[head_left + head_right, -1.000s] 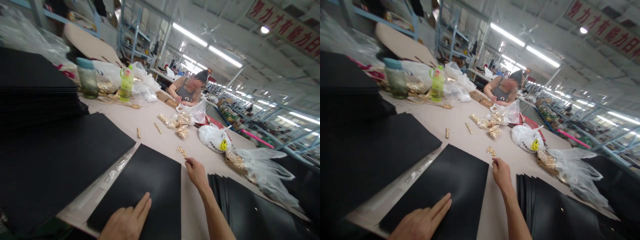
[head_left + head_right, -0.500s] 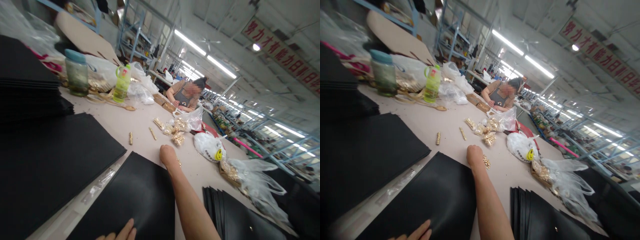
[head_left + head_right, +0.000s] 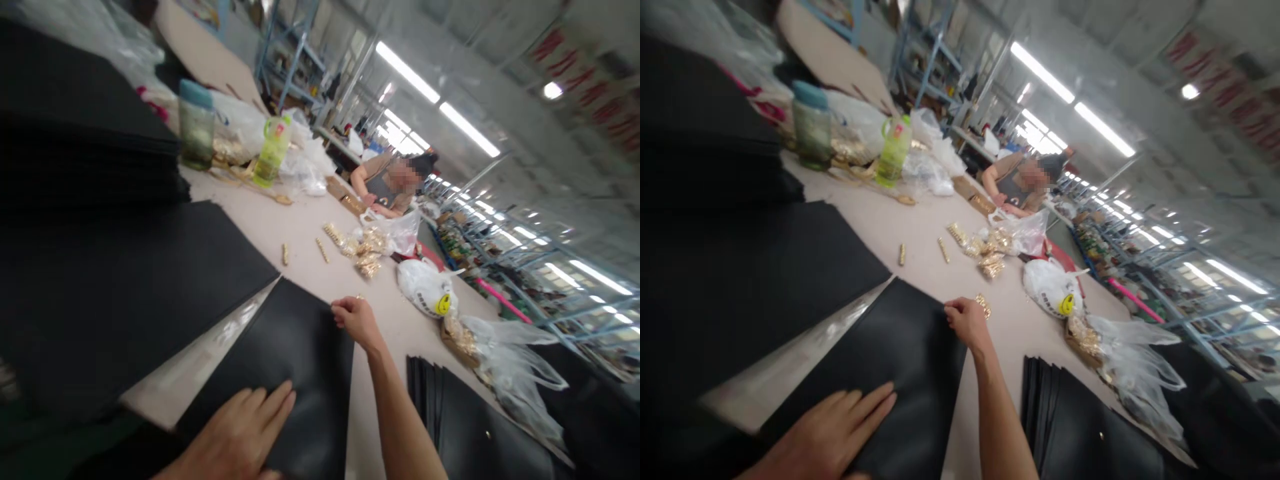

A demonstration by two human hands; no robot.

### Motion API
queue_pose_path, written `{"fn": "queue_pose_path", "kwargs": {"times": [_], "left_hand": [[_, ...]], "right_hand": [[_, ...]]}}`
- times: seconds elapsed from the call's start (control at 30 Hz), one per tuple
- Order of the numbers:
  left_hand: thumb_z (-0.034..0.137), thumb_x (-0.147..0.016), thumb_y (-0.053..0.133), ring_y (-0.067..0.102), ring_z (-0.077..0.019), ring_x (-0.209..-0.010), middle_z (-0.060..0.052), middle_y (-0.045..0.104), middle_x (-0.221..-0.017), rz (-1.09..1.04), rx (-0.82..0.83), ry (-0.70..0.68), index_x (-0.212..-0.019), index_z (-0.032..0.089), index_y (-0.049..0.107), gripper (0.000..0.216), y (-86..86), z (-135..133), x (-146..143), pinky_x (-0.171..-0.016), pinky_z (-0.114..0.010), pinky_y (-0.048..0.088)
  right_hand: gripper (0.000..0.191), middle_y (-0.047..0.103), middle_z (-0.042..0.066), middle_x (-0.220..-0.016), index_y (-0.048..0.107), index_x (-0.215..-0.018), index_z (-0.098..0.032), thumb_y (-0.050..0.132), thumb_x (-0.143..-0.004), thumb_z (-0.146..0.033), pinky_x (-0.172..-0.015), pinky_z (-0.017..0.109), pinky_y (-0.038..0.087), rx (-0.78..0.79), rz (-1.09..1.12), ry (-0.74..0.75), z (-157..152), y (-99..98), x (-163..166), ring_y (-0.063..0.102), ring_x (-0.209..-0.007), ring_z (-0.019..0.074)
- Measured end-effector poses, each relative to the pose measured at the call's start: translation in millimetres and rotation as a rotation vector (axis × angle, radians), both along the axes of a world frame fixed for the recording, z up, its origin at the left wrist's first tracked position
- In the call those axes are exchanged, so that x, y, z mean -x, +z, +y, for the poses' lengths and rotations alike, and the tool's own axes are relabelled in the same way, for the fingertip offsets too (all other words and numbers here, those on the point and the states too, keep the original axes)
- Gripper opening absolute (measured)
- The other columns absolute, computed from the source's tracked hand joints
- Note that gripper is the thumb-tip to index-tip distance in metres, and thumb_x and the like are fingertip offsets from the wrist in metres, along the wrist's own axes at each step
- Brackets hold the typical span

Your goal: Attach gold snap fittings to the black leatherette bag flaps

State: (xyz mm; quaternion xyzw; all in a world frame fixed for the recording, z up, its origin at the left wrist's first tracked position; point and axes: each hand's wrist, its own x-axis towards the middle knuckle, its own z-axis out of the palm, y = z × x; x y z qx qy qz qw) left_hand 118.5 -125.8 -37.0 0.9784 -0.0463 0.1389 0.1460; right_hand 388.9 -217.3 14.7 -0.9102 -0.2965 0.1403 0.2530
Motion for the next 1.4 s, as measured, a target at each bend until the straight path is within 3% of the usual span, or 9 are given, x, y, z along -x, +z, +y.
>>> {"fn": "queue_pose_path", "kwargs": {"times": [0.07, 0.2, 0.33, 0.6, 0.8, 0.93, 1.23, 1.4], "left_hand": [[0.041, -0.085, 0.064, 0.056, -0.0285, -0.111, -0.015, 0.052, -0.144, 0.068, 0.053, -0.100, -0.142, 0.014, 0.047, 0.065, 5.3, 1, 0, -0.096, -0.043, 0.043], [0.046, -0.085, 0.063, 0.055, -0.0296, -0.102, -0.017, 0.058, -0.131, 0.080, 0.093, -0.116, -0.136, 0.009, 0.050, 0.064, 7.6, 3, -3, -0.087, -0.044, 0.044], [0.045, -0.085, 0.063, 0.054, -0.0287, -0.098, -0.014, 0.061, -0.119, 0.057, 0.081, -0.119, -0.129, 0.009, 0.054, 0.057, 9.7, 3, -1, -0.082, -0.043, 0.044], [0.043, -0.084, 0.064, 0.052, -0.0265, -0.093, -0.011, 0.061, -0.112, 0.060, 0.115, -0.129, -0.128, 0.010, 0.053, 0.056, 9.2, 5, 2, -0.080, -0.042, 0.043], [0.043, -0.085, 0.065, 0.052, -0.0264, -0.093, -0.011, 0.062, -0.113, 0.062, 0.138, -0.134, -0.128, 0.011, 0.054, 0.055, 8.4, 6, 1, -0.080, -0.042, 0.043], [0.041, -0.086, 0.063, 0.053, -0.0265, -0.095, -0.012, 0.062, -0.117, 0.074, 0.166, -0.129, -0.127, 0.012, 0.054, 0.052, 7.0, 6, 0, -0.081, -0.042, 0.042], [0.036, -0.086, 0.063, 0.053, -0.0279, -0.099, -0.011, 0.061, -0.125, 0.085, 0.173, -0.135, -0.133, 0.010, 0.051, 0.055, 5.4, 5, 0, -0.085, -0.043, 0.043], [0.035, -0.086, 0.062, 0.053, -0.0279, -0.100, -0.012, 0.062, -0.125, 0.093, 0.170, -0.110, -0.133, 0.011, 0.052, 0.054, 4.9, 6, -1, -0.089, -0.044, 0.043]], "right_hand": [[0.032, 0.071, 0.004, -0.080, 0.068, -0.103, -0.013, 0.054, -0.088, -0.037, -0.065, 0.027, 0.055, -0.052, 0.161, 0.026, -21, -7.1, 35, 0.067, -0.070, 0.0151], [0.025, 0.065, 0.000, -0.067, 0.068, -0.088, -0.015, 0.065, -0.080, -0.038, -0.059, 0.026, 0.052, -0.182, 0.480, 0.027, -49, -14.5, 94, 0.061, -0.059, 0.0129], [0.017, 0.063, -0.001, -0.065, 0.071, -0.086, -0.017, 0.064, -0.080, -0.032, -0.054, 0.024, 0.046, -0.137, 0.486, 0.046, -50, -16.2, 120, 0.056, -0.057, 0.0118], [0.014, 0.062, -0.001, -0.061, 0.071, -0.079, -0.019, 0.062, -0.080, -0.029, -0.052, 0.023, 0.041, 0.010, 0.360, 0.111, -30, -9.4, 120, 0.055, -0.055, 0.0120], [0.010, 0.062, -0.001, -0.059, 0.067, -0.078, -0.017, 0.062, -0.078, -0.026, -0.050, 0.023, 0.046, 0.036, 0.475, 0.051, -26, -9.7, 117, 0.058, -0.052, 0.0122], [0.004, 0.060, -0.002, -0.052, 0.063, -0.073, -0.017, 0.063, -0.076, -0.021, -0.046, 0.022, 0.047, 0.156, 0.536, -0.002, -17, -2.6, 110, 0.058, -0.047, 0.0116], [0.012, 0.060, -0.002, -0.047, 0.060, -0.064, -0.018, 0.069, -0.072, -0.017, -0.043, 0.021, 0.048, 0.311, 0.616, -0.016, 2, 8.1, 98, 0.059, -0.046, 0.0123], [0.017, 0.058, -0.003, -0.048, 0.062, -0.067, -0.018, 0.078, -0.067, -0.024, -0.046, 0.025, 0.046, 0.384, 0.493, 0.134, 7, 11.2, 84, 0.056, -0.045, 0.0136]]}}
